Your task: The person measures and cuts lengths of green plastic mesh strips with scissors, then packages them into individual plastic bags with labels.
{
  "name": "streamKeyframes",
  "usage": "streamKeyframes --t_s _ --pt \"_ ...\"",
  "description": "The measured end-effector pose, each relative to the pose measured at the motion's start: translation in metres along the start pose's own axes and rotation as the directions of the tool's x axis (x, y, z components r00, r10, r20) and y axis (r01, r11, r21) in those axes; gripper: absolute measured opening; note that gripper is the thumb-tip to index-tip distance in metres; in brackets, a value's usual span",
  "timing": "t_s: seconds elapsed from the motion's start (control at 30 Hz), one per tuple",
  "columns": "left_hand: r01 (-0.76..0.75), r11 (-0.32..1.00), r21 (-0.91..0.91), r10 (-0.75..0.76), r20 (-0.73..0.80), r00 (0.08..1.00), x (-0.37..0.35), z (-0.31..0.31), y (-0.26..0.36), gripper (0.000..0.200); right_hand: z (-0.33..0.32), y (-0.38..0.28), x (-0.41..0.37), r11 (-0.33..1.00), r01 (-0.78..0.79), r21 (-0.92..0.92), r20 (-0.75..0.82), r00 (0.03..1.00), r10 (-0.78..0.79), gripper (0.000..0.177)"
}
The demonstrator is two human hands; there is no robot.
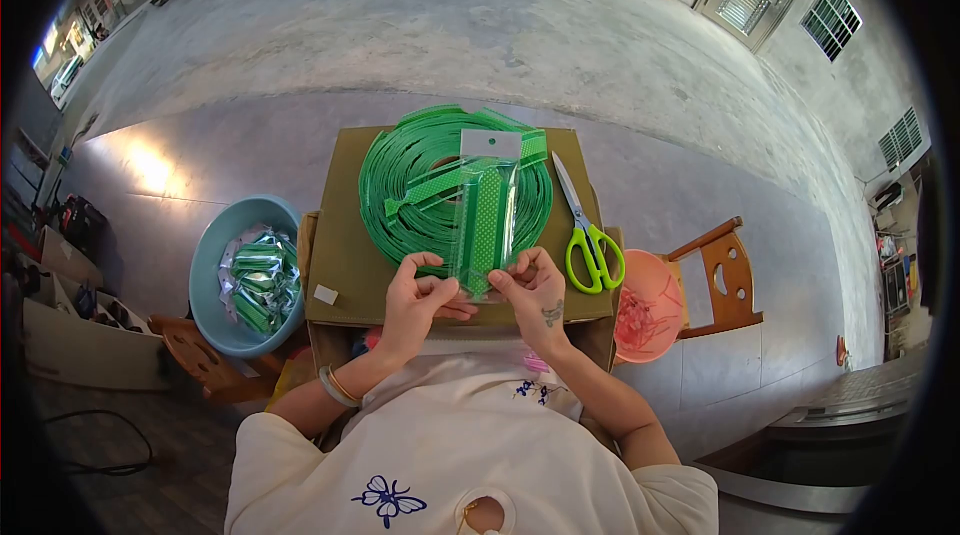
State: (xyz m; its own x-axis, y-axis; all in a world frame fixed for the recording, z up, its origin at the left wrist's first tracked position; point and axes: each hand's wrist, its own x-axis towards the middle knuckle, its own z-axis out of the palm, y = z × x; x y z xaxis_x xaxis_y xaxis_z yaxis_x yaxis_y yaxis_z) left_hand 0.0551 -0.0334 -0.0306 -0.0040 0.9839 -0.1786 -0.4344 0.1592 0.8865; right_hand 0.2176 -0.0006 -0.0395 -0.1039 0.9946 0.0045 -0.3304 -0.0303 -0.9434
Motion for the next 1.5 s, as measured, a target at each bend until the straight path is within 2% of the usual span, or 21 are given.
streamKeyframes --t_s 0.1,0.2,0.3,0.43,0.53,0.63,0.7,0.77,0.8,0.87,0.9,0.97,1.03,1.13,1.17,1.2,1.23,1.27,1.37,1.43,1.5 --pt "0.024 0.996 -0.081 -0.021 0.041 0.999 -0.001 -0.004 0.008 0.039 0.003 -0.016 -0.001 0.999 0.029 -0.02 -0.008 1.0 -0.029 0.026" --pt "0.051 0.997 0.058 -0.054 0.054 0.997 0.004 -0.002 0.01 0.032 0.005 -0.016 -0.004 0.998 0.025 -0.058 0.05 0.999 -0.022 0.026" --pt "-0.058 0.898 0.436 -0.025 0.182 0.983 0.007 -0.004 0.012 0.021 0.004 -0.011 -0.006 0.99 0.04 -0.137 0.097 0.995 -0.027 0.023" --pt "-0.149 0.924 0.352 0.098 0.157 0.983 0.011 -0.011 0.029 0.015 0.011 -0.02 -0.001 0.995 0.09 -0.04 0.037 0.995 -0.088 0.017" --pt "-0.248 0.922 0.298 0.288 -0.098 0.953 0.025 -0.047 0.063 0.012 -0.003 -0.031 0.008 0.99 0.113 -0.082 -0.029 0.993 -0.116 0.013" --pt "-0.375 0.864 0.337 0.489 -0.378 0.786 0.033 -0.113 0.083 0.014 -0.025 -0.037 0.017 0.975 0.179 -0.134 -0.094 0.977 -0.193 0.016" --pt "-0.336 0.885 0.322 0.464 -0.565 0.682 0.038 -0.189 0.072 0.016 -0.044 -0.04 0.024 0.956 0.22 -0.196 -0.136 0.959 -0.248 0.017" --pt "-0.184 0.958 0.219 0.285 -0.685 0.67 0.025 -0.257 0.054 0.026 -0.061 -0.045 0.029 0.932 0.216 -0.29 -0.162 0.949 -0.27 0.015" --pt "-0.063 0.985 0.161 0.165 -0.771 0.615 0.021 -0.309 0.029 0.049 -0.074 -0.044 0.033 0.904 0.208 -0.373 -0.156 0.947 -0.282 0.014" --pt "0.266 0.948 0.176 0.056 -0.913 0.404 -0.005 -0.287 0.029 0.073 -0.091 -0.042 0.036 0.793 0.169 -0.586 -0.151 0.938 -0.312 0.009" --pt "0.383 0.842 0.379 0.258 -0.908 0.331 -0.005 -0.304 0.016 0.074 -0.097 -0.041 0.036 0.714 0.148 -0.684 -0.137 0.935 -0.326 0.01" --pt "0.618 0.48 0.623 0.636 -0.732 0.244 0.004 -0.359 -0.01 0.077 -0.108 -0.035 0.033 0.518 0.092 -0.85 -0.1 0.938 -0.331 0.01" --pt "0.286 0.331 0.899 0.742 -0.435 0.509 0.022 -0.357 0.01 0.059 -0.115 -0.024 0.032 0.374 0.165 -0.913 0.001 0.915 -0.403 0.012" --pt "-0.042 0.397 0.917 0.664 -0.255 0.703 0.073 -0.215 0.068 0.035 -0.114 -0.006 0.035 0.168 0.198 -0.966 0.099 0.879 -0.467 0.012" --pt "-0.189 0.412 0.892 0.648 -0.141 0.749 0.094 -0.179 0.072 0.035 -0.11 -0.005 0.036 0.135 0.191 -0.972 0.105 0.871 -0.48 0.012" --pt "-0.23 0.254 0.94 0.594 0.036 0.804 0.103 -0.127 0.084 0.035 -0.106 -0.003 0.035 0.102 0.181 -0.978 0.108 0.864 -0.492 0.012" --pt "-0.395 0.27 0.878 0.531 0.207 0.822 0.119 -0.088 0.087 0.035 -0.104 -0.002 0.034 0.067 0.166 -0.984 0.11 0.856 -0.504 0.013" --pt "-0.484 0.19 0.854 0.537 0.323 0.779 0.135 -0.058 0.08 0.036 -0.104 0.002 0.036 0.077 0.182 -0.98 0.112 0.832 -0.543 0.013" --pt "-0.581 0.084 0.81 0.449 0.489 0.748 0.183 0.015 0.056 0.048 -0.103 0.003 0.037 0.092 0.142 -0.986 0.069 0.833 -0.549 0.012" --pt "-0.396 -0.027 0.918 0.371 0.377 0.848 0.205 0.046 0.034 0.054 -0.101 0.003 0.037 0.088 0.139 -0.986 0.068 0.829 -0.555 0.011" --pt "-0.331 -0.132 0.934 0.246 0.354 0.902 0.219 0.062 0.026 0.056 -0.102 0.004 0.038 0.083 0.133 -0.988 0.064 0.826 -0.56 0.011"
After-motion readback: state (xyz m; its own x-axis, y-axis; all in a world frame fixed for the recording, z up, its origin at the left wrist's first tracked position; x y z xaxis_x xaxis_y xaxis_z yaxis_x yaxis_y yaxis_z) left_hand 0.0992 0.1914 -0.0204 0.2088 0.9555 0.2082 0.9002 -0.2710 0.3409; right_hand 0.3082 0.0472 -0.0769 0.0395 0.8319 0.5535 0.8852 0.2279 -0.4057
